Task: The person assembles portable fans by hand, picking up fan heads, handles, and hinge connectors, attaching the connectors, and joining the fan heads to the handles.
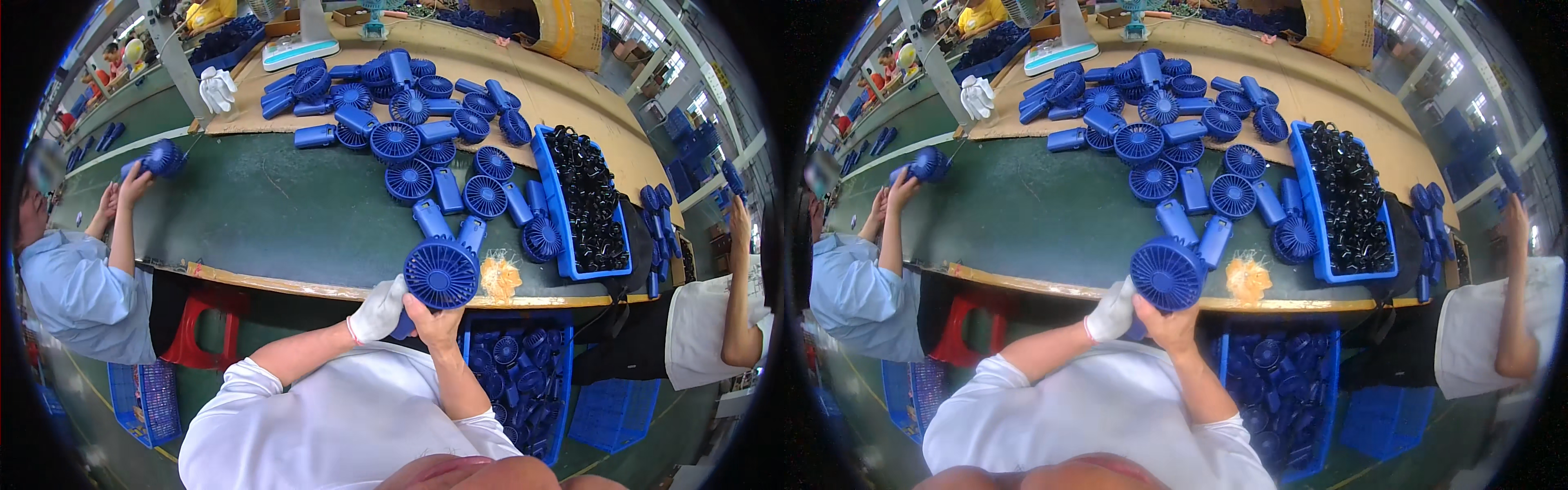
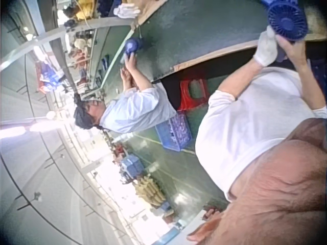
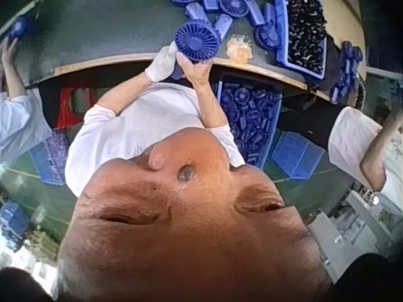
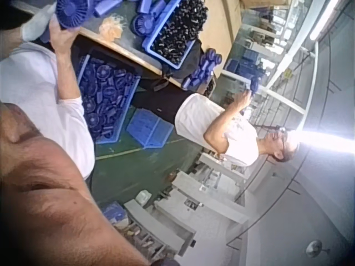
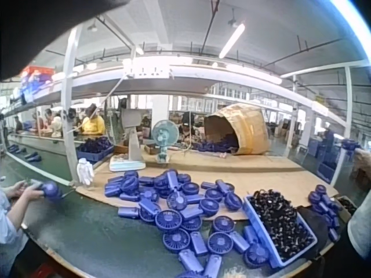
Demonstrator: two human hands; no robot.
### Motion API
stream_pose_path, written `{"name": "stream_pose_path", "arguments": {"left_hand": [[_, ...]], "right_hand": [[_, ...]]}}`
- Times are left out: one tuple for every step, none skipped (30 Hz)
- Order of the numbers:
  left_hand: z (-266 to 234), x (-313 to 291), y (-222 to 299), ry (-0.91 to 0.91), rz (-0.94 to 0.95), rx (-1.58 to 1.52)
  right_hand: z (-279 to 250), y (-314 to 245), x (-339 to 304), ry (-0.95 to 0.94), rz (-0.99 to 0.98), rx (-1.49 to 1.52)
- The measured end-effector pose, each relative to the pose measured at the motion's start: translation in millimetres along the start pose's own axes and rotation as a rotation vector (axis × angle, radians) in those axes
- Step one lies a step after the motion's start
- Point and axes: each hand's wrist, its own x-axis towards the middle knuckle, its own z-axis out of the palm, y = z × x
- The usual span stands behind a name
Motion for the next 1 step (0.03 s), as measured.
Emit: {"name": "stream_pose_path", "arguments": {"left_hand": [[5.9, 1.5, -8.6, 0.098, 0.172, 0.142]], "right_hand": [[-3.6, 0.0, -1.0, -0.006, -0.03, 0.007]]}}
